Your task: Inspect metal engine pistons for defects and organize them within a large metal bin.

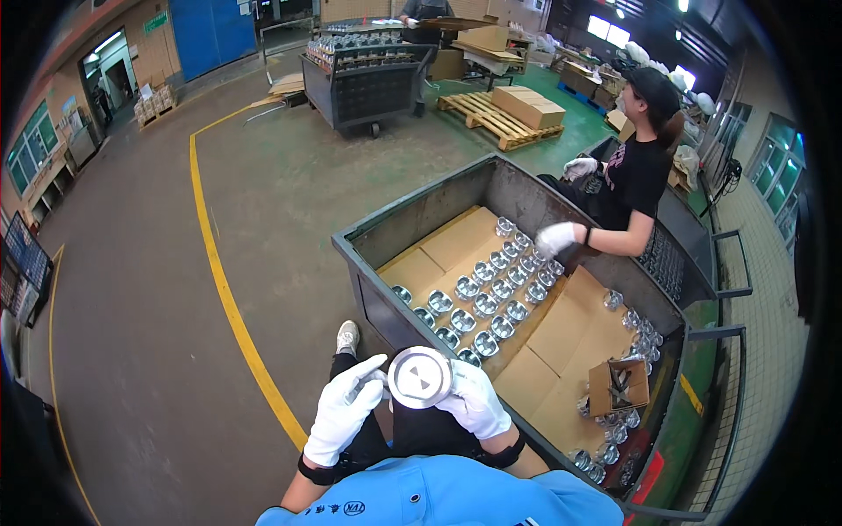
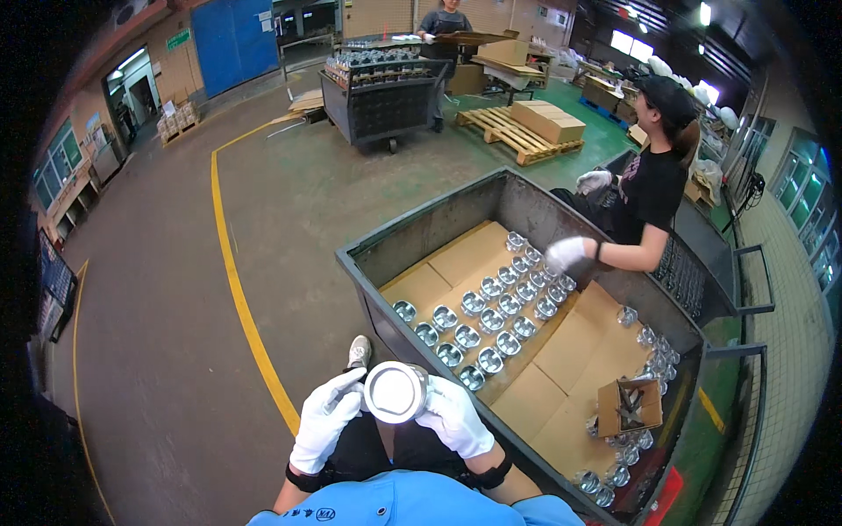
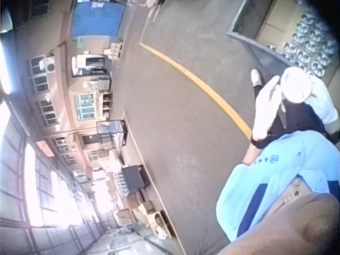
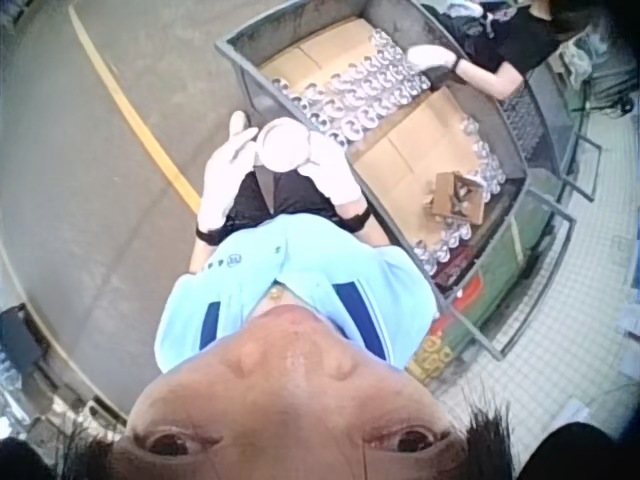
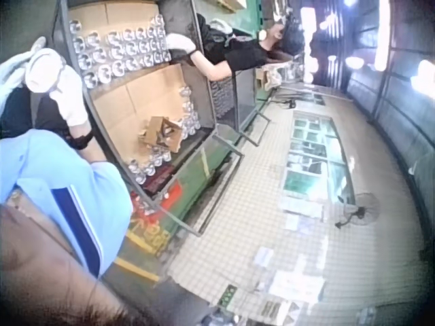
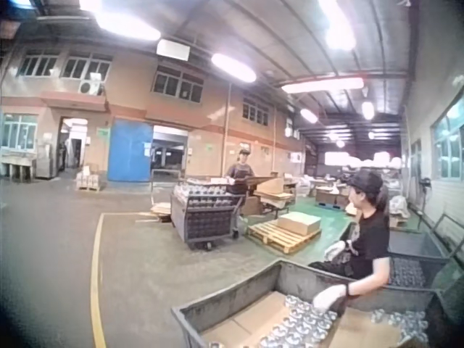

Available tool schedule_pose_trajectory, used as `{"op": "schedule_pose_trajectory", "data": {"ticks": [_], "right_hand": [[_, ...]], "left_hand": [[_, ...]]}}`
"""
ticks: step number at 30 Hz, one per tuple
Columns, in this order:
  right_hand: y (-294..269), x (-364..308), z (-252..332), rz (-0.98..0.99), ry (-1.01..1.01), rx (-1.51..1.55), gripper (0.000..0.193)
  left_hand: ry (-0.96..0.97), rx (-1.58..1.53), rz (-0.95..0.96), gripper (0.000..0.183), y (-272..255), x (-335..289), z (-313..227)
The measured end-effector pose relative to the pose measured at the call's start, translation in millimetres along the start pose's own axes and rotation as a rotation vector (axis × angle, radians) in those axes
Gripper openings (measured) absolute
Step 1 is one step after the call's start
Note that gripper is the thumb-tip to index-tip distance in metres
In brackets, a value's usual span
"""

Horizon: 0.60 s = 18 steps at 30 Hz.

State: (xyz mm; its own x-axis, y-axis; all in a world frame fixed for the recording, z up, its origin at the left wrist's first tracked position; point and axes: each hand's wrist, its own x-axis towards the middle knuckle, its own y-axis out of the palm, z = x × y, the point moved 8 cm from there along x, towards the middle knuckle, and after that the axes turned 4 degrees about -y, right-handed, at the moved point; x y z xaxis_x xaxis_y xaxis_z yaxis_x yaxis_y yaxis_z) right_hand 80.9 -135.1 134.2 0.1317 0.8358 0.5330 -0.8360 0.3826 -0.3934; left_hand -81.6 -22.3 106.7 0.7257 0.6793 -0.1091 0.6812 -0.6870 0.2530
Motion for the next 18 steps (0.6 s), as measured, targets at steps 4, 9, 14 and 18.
{"op": "schedule_pose_trajectory", "data": {"ticks": [4, 9, 14, 18], "right_hand": [[-1.4, -0.7, -0.6, 0.000, -0.055, -0.028, 0.038], [-2.3, 0.4, -0.1, -0.014, -0.033, -0.027, 0.036], [-1.4, -1.3, -2.2, -0.006, 0.003, -0.021, 0.034], [-1.3, 0.3, 0.4, 0.003, -0.033, -0.031, 0.034]], "left_hand": [[0.039, -0.059, 0.028, 0.046, 0.1, 0.1, -0.4], [0.165, -0.046, 0.015, 0.048, -1.0, 1.1, -9.4], [0.180, -0.131, 0.039, 0.048, 3.2, 0.2, -14.5], [0.156, -0.143, 0.040, 0.049, 4.5, -1.3, -11.1]]}}
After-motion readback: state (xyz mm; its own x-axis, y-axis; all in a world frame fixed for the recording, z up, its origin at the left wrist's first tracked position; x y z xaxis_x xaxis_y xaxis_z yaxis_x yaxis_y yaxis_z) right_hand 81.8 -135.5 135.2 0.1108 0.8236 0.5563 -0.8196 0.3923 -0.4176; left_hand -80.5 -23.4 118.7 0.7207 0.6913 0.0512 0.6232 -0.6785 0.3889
